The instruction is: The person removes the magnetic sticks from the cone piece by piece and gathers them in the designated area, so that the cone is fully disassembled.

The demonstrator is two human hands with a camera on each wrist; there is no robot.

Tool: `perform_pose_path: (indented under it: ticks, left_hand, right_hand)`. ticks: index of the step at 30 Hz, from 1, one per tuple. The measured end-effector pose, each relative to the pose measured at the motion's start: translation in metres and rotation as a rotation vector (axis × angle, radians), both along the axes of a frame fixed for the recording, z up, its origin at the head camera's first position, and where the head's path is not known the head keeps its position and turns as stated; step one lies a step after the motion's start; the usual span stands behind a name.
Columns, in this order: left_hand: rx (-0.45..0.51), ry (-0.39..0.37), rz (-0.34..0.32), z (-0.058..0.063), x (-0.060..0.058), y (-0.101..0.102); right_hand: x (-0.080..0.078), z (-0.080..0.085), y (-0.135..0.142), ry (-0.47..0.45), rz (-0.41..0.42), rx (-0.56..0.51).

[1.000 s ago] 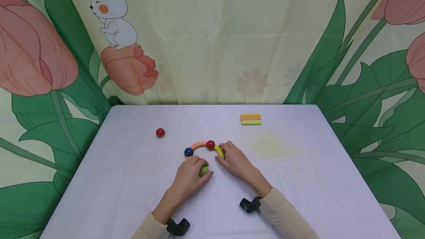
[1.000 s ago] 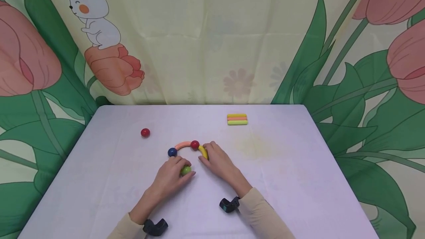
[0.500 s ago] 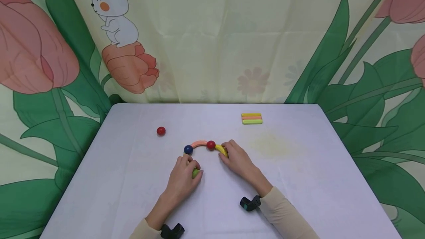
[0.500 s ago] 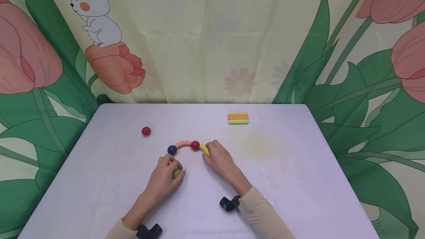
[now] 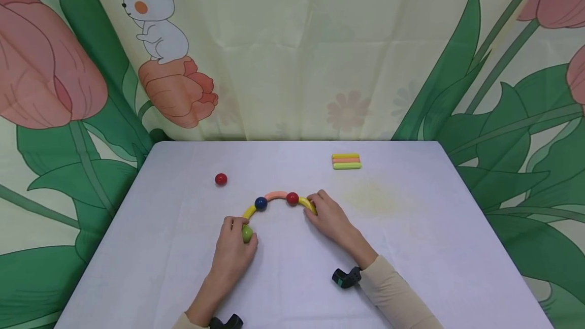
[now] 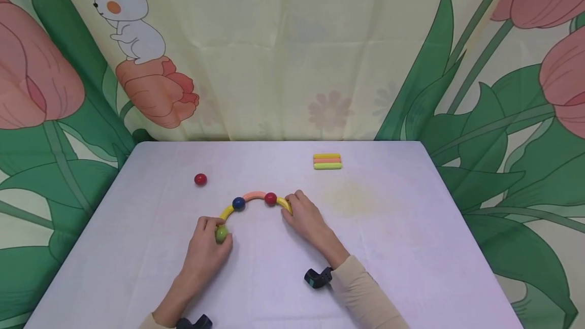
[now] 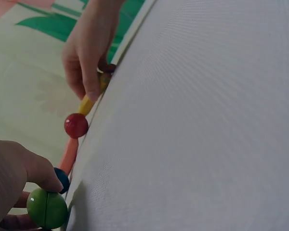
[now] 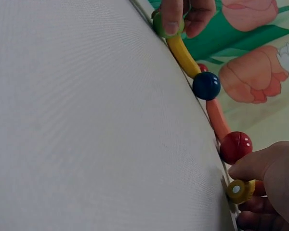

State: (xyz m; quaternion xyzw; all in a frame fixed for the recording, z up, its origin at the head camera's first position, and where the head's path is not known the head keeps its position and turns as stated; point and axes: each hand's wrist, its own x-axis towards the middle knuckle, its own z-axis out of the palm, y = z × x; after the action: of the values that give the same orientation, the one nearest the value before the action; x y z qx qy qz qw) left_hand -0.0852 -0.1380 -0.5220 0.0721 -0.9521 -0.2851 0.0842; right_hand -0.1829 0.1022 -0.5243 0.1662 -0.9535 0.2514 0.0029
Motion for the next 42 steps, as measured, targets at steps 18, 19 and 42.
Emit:
perform_pose_path:
  ticks: [18, 19, 42]
  left_hand:
    - [-0.032, -0.035, 0.117, 0.000, -0.005, -0.008]
    - [-0.028, -0.037, 0.115, 0.000, -0.005, -0.009]
    - [-0.046, -0.027, 0.103, 0.005, -0.007, -0.020]
  right_hand:
    - [0.001, -0.001, 0.003, 0.018, -0.018, -0.008]
    - [0.001, 0.000, 0.003, 0.020, -0.019, -0.008]
    - [0.004, 0.003, 0.009, 0.031, -0.012, 0.009]
